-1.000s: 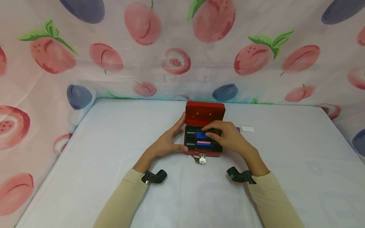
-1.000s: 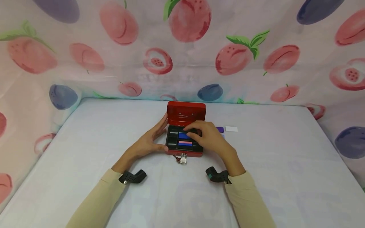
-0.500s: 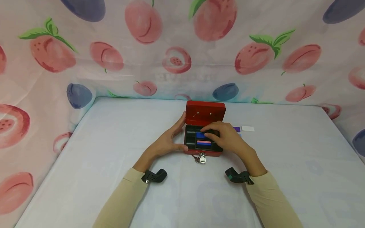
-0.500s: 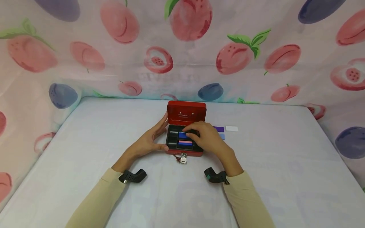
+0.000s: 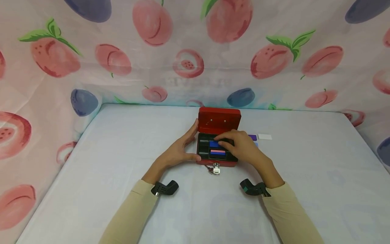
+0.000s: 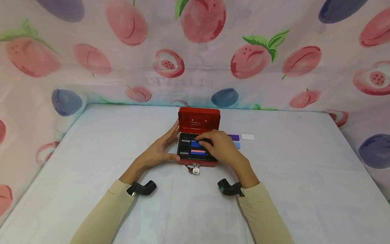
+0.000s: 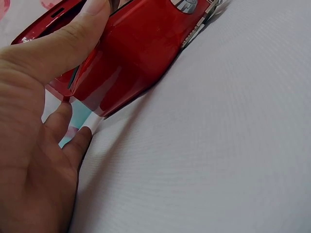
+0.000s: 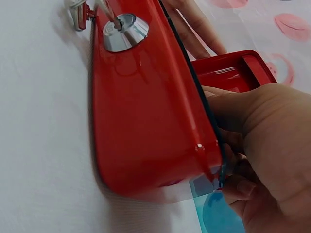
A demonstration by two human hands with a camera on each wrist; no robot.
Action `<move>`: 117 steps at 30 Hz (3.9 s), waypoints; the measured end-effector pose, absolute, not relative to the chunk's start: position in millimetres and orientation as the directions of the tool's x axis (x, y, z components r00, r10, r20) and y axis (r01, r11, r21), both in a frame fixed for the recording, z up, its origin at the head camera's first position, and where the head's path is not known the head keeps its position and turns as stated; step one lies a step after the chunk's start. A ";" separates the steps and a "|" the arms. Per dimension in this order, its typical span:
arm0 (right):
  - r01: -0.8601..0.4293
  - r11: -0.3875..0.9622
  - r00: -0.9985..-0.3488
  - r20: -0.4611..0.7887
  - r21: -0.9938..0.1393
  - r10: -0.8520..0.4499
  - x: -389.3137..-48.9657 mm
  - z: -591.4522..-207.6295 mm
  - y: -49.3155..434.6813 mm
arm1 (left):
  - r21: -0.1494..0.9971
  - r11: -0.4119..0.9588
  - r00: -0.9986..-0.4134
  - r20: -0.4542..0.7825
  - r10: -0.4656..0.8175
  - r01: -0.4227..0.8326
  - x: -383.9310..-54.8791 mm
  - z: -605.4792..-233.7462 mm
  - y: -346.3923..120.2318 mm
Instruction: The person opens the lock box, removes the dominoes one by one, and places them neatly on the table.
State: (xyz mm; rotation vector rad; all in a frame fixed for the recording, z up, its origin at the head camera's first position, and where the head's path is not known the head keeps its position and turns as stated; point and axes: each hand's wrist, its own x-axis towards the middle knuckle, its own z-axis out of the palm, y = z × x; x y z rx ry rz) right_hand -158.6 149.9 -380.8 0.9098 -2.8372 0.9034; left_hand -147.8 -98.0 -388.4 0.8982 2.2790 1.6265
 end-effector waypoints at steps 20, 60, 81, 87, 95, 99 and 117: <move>-0.528 0.674 -0.835 0.173 -0.517 -0.522 -157.9 -378.3 148.8 | 0.915 0.198 -0.801 0.183 0.570 0.350 -152.0 -397.5 -98.1; -0.494 0.627 -0.828 0.107 -0.602 -0.550 -155.8 -373.4 152.6 | 0.910 0.213 -0.796 0.175 0.579 0.355 -148.2 -390.3 -98.0; -0.505 0.620 -0.816 0.099 -0.600 -0.569 -155.3 -371.1 151.7 | 0.899 0.186 -0.774 0.218 0.595 0.396 -149.7 -390.0 -99.1; -0.514 0.600 -0.812 0.122 -0.612 -0.571 -154.8 -370.8 151.6 | 0.893 0.201 -0.776 0.217 0.592 0.403 -149.8 -389.1 -98.6; -0.517 0.584 -0.807 0.129 -0.625 -0.577 -154.0 -370.0 150.5 | 0.891 0.197 -0.773 0.224 0.593 0.409 -150.2 -389.3 -98.8; -0.519 0.583 -0.805 0.129 -0.625 -0.579 -153.4 -369.0 150.6 | 0.893 0.197 -0.776 0.221 0.591 0.404 -149.4 -388.9 -99.1; -0.548 0.581 -0.793 0.153 -0.602 -0.589 -153.9 -368.2 151.8 | 0.892 0.201 -0.776 0.219 0.591 0.405 -149.0 -388.9 -98.7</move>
